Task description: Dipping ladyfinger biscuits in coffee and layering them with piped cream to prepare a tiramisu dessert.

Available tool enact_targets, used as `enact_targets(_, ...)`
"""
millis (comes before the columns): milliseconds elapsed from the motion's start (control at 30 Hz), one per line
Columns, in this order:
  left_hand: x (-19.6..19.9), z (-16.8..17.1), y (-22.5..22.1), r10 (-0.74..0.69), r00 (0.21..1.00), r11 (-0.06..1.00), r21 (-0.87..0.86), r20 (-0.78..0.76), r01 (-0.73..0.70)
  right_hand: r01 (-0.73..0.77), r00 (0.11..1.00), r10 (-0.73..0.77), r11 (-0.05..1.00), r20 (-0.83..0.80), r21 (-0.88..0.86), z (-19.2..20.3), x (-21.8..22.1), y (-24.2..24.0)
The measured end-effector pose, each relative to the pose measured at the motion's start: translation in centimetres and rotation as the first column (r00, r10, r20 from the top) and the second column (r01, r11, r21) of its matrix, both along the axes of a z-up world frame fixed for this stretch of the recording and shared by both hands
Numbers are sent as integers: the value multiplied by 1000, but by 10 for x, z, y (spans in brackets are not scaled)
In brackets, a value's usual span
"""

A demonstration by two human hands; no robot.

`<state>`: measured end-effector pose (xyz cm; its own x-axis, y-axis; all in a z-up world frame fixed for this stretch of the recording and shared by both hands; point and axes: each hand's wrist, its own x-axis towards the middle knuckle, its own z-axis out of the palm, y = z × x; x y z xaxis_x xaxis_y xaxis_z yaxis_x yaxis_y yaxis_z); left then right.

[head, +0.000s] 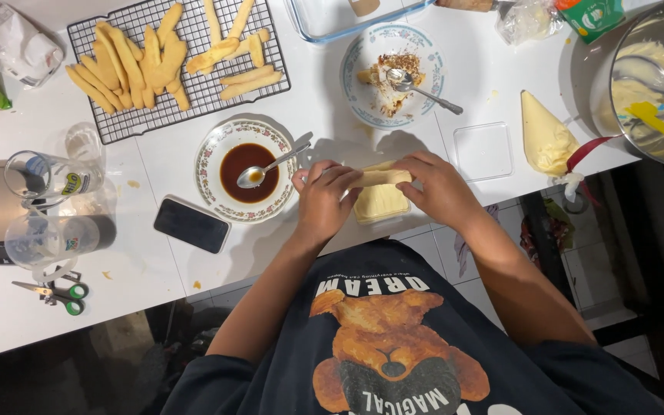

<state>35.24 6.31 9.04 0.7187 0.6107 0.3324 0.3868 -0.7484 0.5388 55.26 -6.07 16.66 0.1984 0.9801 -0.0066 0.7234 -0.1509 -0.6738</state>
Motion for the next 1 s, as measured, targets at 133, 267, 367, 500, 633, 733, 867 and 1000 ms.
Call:
enact_targets(133, 0, -8, 1, -6, 999, 1000, -11, -33, 6, -4, 997, 4, 1000, 72, -2, -3, 5, 4)
enact_targets(267, 0, -11, 3, -3, 999, 1000, -20, -37, 2, 5, 998, -6, 1000, 61, 13, 1, 6, 8)
enact_targets(367, -2, -1, 4, 3, 1000, 999, -44, -20, -4, 40, 994, -36, 998, -99, 40, 11, 6, 8)
enact_targets(500, -11, 41, 3, -37, 941, 907, -385, 335, 173, 197, 865, -175, 980, -471, -4, -16, 16, -13)
enact_targets(633, -29, 39, 9, -227, 974, 807, -564, -20, 176, 359, 534, -216, 933, -817, -12, -19, 22, -34)
enact_targets(733, -30, -19, 0, -225, 972, 847, -507, -68, 161, 451, 289, -143, 892, -947, 3, -22, 21, -58)
enact_targets(867, -18, -75, -9, -71, 996, 968, -239, 61, 83, 529, 169, -87, 848, -982, 16, -23, 23, -82)
enact_targets(1000, -26, -51, -8, -142, 987, 956, -249, 80, 157, 442, 197, -53, 896, -979, 41, 14, 14, -90)
